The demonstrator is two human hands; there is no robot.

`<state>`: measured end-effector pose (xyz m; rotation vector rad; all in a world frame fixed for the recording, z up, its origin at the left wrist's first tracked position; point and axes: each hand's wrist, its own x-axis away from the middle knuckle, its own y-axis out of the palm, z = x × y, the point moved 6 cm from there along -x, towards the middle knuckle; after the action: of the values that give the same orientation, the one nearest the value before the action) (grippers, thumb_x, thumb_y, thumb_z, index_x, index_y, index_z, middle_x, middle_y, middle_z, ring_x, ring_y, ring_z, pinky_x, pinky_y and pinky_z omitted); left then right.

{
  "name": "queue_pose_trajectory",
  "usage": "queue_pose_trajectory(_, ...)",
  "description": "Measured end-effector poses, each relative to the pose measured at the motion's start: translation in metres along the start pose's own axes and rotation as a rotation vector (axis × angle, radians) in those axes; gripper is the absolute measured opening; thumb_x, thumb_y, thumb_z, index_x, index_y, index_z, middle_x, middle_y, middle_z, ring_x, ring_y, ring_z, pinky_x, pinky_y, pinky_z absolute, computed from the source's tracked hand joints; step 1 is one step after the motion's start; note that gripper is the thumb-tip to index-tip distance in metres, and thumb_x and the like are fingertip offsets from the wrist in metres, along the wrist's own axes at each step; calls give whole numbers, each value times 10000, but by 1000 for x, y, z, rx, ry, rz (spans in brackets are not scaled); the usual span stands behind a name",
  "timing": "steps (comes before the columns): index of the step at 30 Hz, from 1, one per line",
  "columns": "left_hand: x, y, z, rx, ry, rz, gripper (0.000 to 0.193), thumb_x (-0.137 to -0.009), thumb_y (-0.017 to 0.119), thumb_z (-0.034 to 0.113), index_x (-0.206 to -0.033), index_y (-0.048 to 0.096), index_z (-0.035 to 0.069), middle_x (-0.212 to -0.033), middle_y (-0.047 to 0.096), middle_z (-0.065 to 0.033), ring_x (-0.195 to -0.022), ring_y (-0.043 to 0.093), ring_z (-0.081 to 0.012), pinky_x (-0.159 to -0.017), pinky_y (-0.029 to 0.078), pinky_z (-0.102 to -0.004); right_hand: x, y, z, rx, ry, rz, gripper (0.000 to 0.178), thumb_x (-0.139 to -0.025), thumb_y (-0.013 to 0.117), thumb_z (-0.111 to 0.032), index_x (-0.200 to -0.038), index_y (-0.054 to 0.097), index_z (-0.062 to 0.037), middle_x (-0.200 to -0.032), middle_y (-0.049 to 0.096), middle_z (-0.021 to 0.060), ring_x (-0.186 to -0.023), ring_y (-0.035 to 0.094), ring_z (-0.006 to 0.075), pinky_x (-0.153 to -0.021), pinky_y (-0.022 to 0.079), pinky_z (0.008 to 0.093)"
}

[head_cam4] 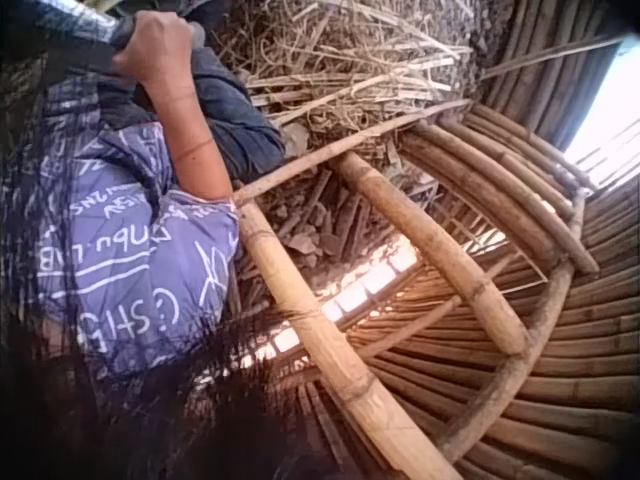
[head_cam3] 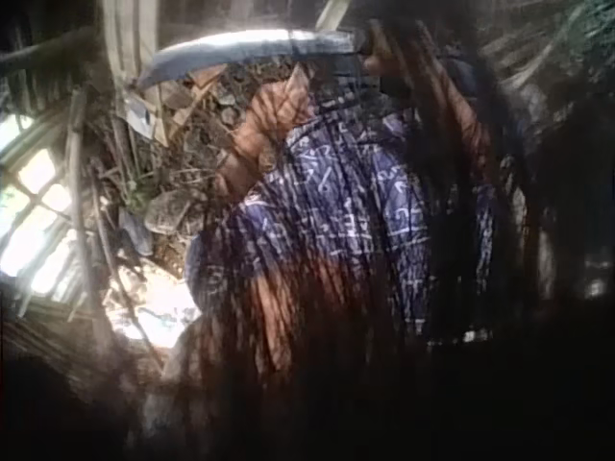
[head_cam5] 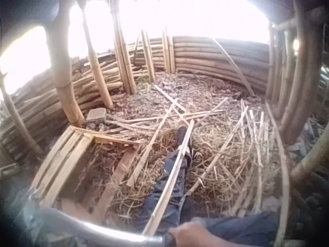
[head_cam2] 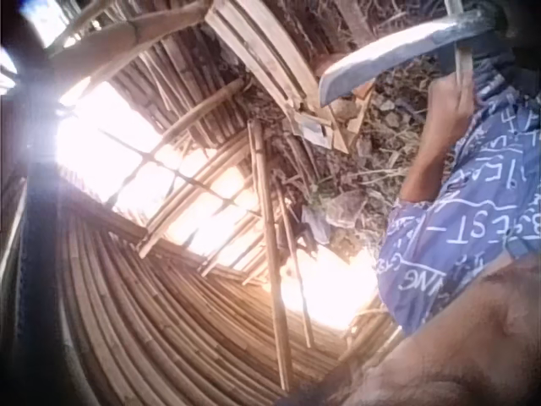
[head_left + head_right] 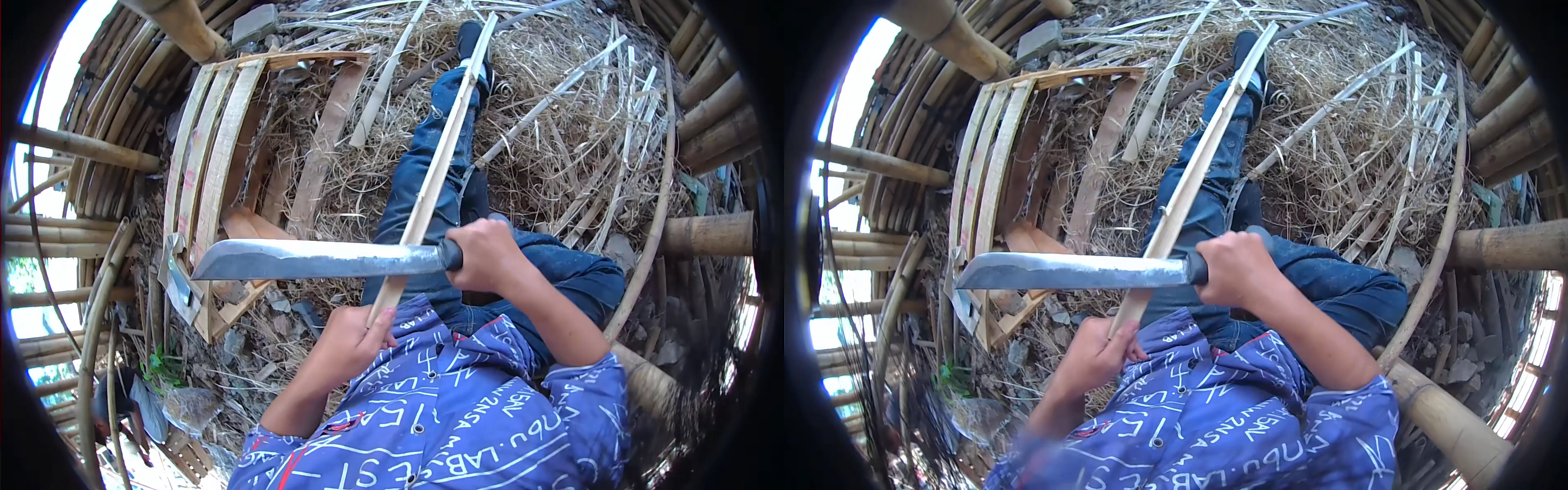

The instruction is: The person uses a machete to shave down a long piece of bamboo while sitting on the ground. They run the blade along the length of the wood repeatedly to thin it, handling the bamboo with one hand and the tool with the other.

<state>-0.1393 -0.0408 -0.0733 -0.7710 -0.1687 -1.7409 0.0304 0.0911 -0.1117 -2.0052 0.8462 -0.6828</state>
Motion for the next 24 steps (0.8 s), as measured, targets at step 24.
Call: queue_pose_trajectory(24,2,1,-9,151,-13,9,403,-996,445,218,-747,585,-66,-659,660,-136,-605,657,-161,-559,523,-290,1,4,21,-53,101,-167,252,-609,680,-257,-796,706,-91,-790,674,215,-798,662,391,-794,536,454)
